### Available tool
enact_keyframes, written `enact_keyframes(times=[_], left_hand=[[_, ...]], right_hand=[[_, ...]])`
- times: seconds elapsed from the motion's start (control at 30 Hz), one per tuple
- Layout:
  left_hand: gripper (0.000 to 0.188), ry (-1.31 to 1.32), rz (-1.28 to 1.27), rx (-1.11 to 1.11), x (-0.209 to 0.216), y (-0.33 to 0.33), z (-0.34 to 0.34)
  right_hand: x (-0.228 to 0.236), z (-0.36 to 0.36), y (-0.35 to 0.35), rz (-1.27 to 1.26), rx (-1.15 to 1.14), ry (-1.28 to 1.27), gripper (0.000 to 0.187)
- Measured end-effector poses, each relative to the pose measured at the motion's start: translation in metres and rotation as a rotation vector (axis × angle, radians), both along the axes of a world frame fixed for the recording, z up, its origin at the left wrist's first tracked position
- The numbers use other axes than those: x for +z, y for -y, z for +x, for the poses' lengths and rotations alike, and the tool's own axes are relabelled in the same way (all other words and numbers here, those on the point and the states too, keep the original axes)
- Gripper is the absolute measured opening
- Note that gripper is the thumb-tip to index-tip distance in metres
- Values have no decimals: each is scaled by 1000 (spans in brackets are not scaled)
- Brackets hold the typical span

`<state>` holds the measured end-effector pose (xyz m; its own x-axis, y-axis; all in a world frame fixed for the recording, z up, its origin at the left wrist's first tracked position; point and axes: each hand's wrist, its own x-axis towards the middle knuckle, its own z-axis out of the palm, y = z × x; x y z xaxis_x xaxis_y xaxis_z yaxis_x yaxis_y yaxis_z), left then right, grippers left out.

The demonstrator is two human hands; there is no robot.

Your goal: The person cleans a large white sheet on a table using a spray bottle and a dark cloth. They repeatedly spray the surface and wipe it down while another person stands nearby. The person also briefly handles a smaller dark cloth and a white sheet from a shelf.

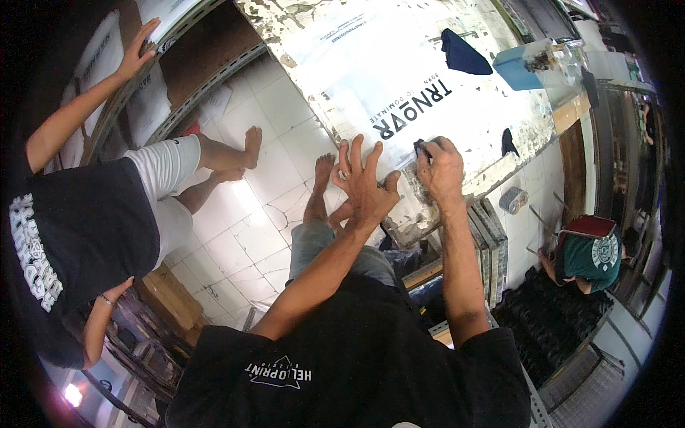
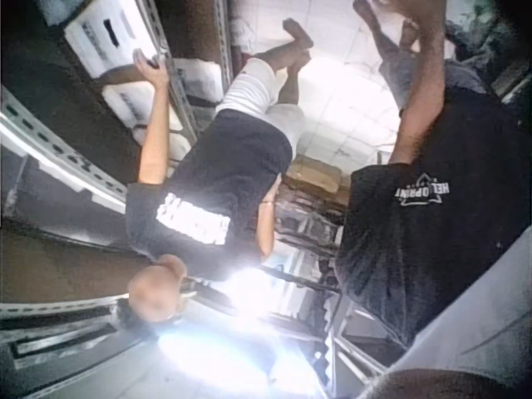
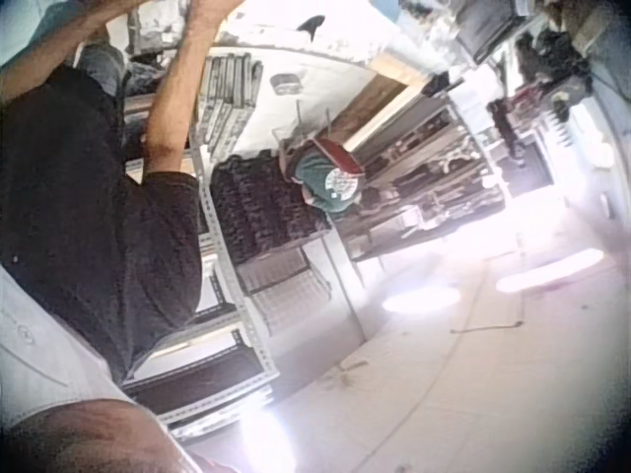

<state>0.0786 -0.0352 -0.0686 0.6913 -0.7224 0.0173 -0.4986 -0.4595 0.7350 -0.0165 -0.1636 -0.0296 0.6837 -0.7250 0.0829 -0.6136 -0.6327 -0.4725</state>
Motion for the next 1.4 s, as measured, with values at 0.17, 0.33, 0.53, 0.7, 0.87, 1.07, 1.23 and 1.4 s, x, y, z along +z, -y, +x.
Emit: enact_keyframes(times=[0.17,0.33,0.53,0.7,0.87,1.07,1.23,1.4], left_hand=[[69,15,-31,-13,-5,-1,2],[67,-8,-19,-30,-1,-3,4],[68,9,-2,-50,-2,-4,5],[68,35,0,-46,-2,-3,5],[68,16,5,-42,0,-3,5],[72,15,7,-49,0,-3,5],[71,10,57,-53,5,-3,6],[68,-5,30,-37,2,-3,6]], right_hand=[[3,7,-16,37,102,14,13],[15,5,4,33,7,-27,13],[9,5,-6,66,44,-35,12],[4,4,-15,99,87,-26,14],[12,2,7,49,-58,-98,14],[12,8,-11,56,74,-84,13],[12,7,-5,126,109,-81,13],[16,7,4,34,1,-169,15]])
